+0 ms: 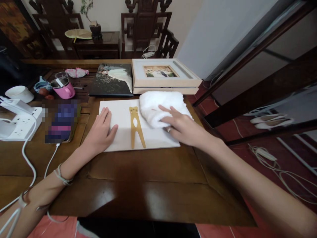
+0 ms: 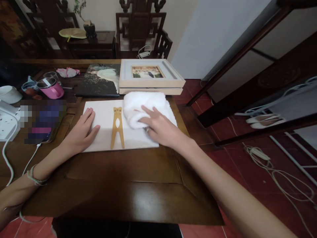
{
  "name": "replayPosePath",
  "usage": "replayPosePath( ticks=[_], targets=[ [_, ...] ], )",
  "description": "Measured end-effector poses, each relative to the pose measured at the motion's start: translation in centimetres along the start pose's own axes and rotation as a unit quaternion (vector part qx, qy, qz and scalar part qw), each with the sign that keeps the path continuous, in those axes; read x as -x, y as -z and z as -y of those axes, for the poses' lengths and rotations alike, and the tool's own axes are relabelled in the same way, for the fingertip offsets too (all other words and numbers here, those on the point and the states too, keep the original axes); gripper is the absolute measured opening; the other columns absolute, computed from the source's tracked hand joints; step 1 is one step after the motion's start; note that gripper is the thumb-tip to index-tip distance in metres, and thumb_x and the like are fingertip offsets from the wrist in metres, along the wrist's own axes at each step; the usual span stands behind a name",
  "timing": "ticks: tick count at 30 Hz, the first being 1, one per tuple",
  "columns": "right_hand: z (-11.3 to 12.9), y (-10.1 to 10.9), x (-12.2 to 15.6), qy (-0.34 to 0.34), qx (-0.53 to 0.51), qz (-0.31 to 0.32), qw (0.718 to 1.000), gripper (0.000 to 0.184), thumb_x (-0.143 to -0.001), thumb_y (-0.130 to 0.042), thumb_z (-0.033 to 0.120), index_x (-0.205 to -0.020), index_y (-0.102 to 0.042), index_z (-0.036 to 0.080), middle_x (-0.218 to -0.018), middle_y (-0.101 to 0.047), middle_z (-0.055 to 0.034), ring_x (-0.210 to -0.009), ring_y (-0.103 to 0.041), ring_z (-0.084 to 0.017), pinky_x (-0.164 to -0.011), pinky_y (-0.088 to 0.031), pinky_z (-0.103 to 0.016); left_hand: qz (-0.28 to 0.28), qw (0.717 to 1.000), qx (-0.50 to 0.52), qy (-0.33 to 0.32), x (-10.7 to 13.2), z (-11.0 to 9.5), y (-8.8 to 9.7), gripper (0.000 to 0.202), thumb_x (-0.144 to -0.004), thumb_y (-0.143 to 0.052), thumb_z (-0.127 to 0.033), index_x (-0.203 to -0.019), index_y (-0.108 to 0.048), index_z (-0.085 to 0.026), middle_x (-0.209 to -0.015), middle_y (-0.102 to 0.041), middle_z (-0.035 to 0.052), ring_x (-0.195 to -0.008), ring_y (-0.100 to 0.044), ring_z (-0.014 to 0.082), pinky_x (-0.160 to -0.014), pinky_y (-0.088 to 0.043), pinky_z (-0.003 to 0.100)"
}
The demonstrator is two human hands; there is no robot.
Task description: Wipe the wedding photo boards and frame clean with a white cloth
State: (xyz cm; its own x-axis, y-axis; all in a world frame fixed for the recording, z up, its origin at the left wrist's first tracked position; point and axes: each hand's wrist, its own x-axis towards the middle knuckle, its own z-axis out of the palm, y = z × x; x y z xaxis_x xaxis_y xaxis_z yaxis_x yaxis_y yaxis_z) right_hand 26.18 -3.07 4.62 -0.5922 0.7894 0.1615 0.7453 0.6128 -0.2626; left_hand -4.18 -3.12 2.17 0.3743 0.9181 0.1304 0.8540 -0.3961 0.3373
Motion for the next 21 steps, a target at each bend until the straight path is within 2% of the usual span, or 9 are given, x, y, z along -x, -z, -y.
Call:
replayPosePath(
  ticks=[3, 5, 8, 11, 14, 17, 21],
  targets=[
    [-0.8, -0.6, -1.4, -0.029, 0.015, 0.000, 0.999, 0.047, -0.074, -0.042, -0.003, -0.112, -0.064, 0.013, -0.139, -0.058, -0.0178, -0.143, -0.029, -0.033, -0.114, -0.031, -0.062, 0.007, 1.000, -0.006, 0.005, 0.1, -0.3, -0.1, 0.061, -0.098, -0.036, -0.034, -0.145, -0.030, 0.005, -0.157, -0.024, 0.0284, -0.150, -0.014, 0.0344, -0.121, -0.017, 0.049],
    [0.0, -0.7, -1.1, -0.034, 0.027, 0.000, 0.999, 0.047, -0.072, -0.042, -0.004, -0.111, -0.064, 0.013, -0.142, -0.054, -0.0182, -0.143, -0.029, -0.035, -0.113, -0.032, -0.063, 0.009, 1.000, -0.009, 0.008, 0.0, -0.5, -0.1, 0.062, -0.098, -0.035, -0.033, -0.145, -0.029, 0.006, -0.157, -0.024, 0.0291, -0.150, -0.014, 0.0346, -0.121, -0.017, 0.049],
    [2.5, -0.6, 1.0, -0.012, 0.042, -0.003, 0.999, 0.045, -0.070, -0.042, -0.004, -0.104, -0.066, 0.013, -0.147, -0.049, -0.0165, -0.141, -0.031, -0.038, -0.112, -0.033, -0.065, 0.006, 1.000, -0.006, 0.009, -0.4, -0.5, 0.0, 0.061, -0.098, -0.036, -0.033, -0.145, -0.030, 0.004, -0.157, -0.024, 0.0283, -0.150, -0.015, 0.0344, -0.121, -0.018, 0.050],
    [5.3, -0.6, 3.8, 0.024, 0.037, -0.016, 0.999, 0.043, -0.066, -0.040, -0.005, -0.093, -0.067, 0.015, -0.145, -0.052, -0.0153, -0.141, -0.033, -0.037, -0.110, -0.036, -0.065, -0.001, 1.000, -0.004, 0.006, -1.2, -0.3, -0.2, 0.060, -0.098, -0.036, -0.033, -0.145, -0.031, 0.003, -0.157, -0.025, 0.0283, -0.149, -0.016, 0.0345, -0.121, -0.018, 0.050],
    [6.8, -0.3, 5.7, 0.043, 0.030, -0.016, 0.998, 0.038, -0.063, -0.041, -0.004, -0.082, -0.066, 0.018, -0.144, -0.054, -0.0134, -0.141, -0.034, -0.036, -0.110, -0.036, -0.065, -0.003, 1.000, -0.008, 0.005, -2.0, 0.1, -0.7, 0.061, -0.098, -0.036, -0.033, -0.144, -0.031, 0.006, -0.157, -0.025, 0.0295, -0.149, -0.015, 0.0349, -0.121, -0.019, 0.051],
    [6.7, 0.5, 5.9, 0.061, 0.020, 0.029, 0.998, 0.040, -0.064, -0.040, -0.004, -0.084, -0.066, 0.018, -0.143, -0.055, -0.0126, -0.139, -0.038, -0.035, -0.108, -0.041, -0.062, -0.002, 1.000, -0.010, 0.006, -2.2, 0.2, -0.9, 0.062, -0.098, -0.035, -0.033, -0.145, -0.030, 0.006, -0.157, -0.024, 0.0292, -0.150, -0.015, 0.0346, -0.120, -0.018, 0.051],
    [4.8, 0.8, 3.8, 0.044, 0.008, 0.027, 0.999, 0.047, -0.071, -0.038, -0.004, -0.103, -0.065, 0.018, -0.148, -0.049, -0.0137, -0.142, -0.034, -0.032, -0.111, -0.040, -0.059, -0.002, 1.000, -0.010, 0.005, -1.5, -0.2, -0.9, 0.061, -0.098, -0.035, -0.034, -0.146, -0.030, 0.003, -0.158, -0.024, 0.0280, -0.150, -0.015, 0.0338, -0.121, -0.018, 0.050]
  ],
)
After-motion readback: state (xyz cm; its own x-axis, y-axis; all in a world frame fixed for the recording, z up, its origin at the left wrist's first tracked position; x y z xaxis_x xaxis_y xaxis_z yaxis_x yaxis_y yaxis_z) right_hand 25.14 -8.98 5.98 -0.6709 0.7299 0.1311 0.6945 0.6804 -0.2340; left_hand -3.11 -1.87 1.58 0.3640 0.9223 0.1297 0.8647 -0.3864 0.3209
